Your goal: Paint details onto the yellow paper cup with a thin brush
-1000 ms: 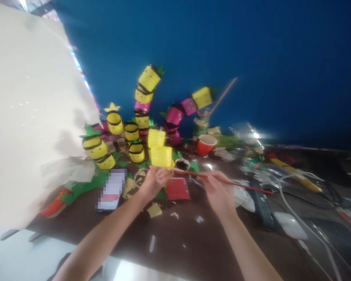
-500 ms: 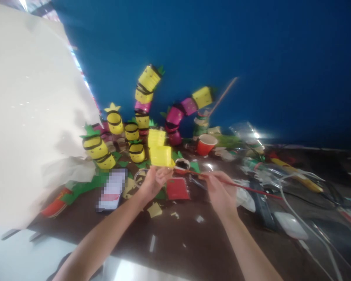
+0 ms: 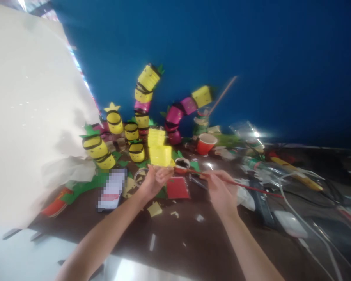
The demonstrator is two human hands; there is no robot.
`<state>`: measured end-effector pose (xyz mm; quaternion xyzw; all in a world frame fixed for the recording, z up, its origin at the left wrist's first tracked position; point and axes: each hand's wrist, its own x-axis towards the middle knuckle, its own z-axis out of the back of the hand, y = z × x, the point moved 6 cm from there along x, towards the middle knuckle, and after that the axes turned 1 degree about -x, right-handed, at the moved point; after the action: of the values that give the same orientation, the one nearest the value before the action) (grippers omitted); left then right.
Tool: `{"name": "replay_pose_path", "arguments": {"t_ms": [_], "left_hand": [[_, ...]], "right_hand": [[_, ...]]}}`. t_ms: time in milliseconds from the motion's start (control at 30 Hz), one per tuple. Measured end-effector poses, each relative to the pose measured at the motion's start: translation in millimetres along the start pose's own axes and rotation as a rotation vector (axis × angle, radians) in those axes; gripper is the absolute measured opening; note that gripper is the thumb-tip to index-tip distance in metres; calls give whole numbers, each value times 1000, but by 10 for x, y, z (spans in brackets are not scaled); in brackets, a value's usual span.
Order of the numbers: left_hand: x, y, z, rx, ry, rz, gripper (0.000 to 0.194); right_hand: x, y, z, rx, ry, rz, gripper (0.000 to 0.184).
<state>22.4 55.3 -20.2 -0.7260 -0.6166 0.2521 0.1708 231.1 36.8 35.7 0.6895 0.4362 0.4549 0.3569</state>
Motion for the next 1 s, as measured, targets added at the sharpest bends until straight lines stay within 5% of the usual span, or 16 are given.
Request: {"name": "replay_pose_path", "arguments": {"t_ms": [700, 1000], "left_hand": [[-34, 19, -19, -13, -15, 56, 57], [-19, -7, -24, 4, 14, 6, 55]], "right_hand": [[-39, 0, -64, -21, 54, -6, 11], [4, -46, 68, -73, -38, 13, 10]]}}
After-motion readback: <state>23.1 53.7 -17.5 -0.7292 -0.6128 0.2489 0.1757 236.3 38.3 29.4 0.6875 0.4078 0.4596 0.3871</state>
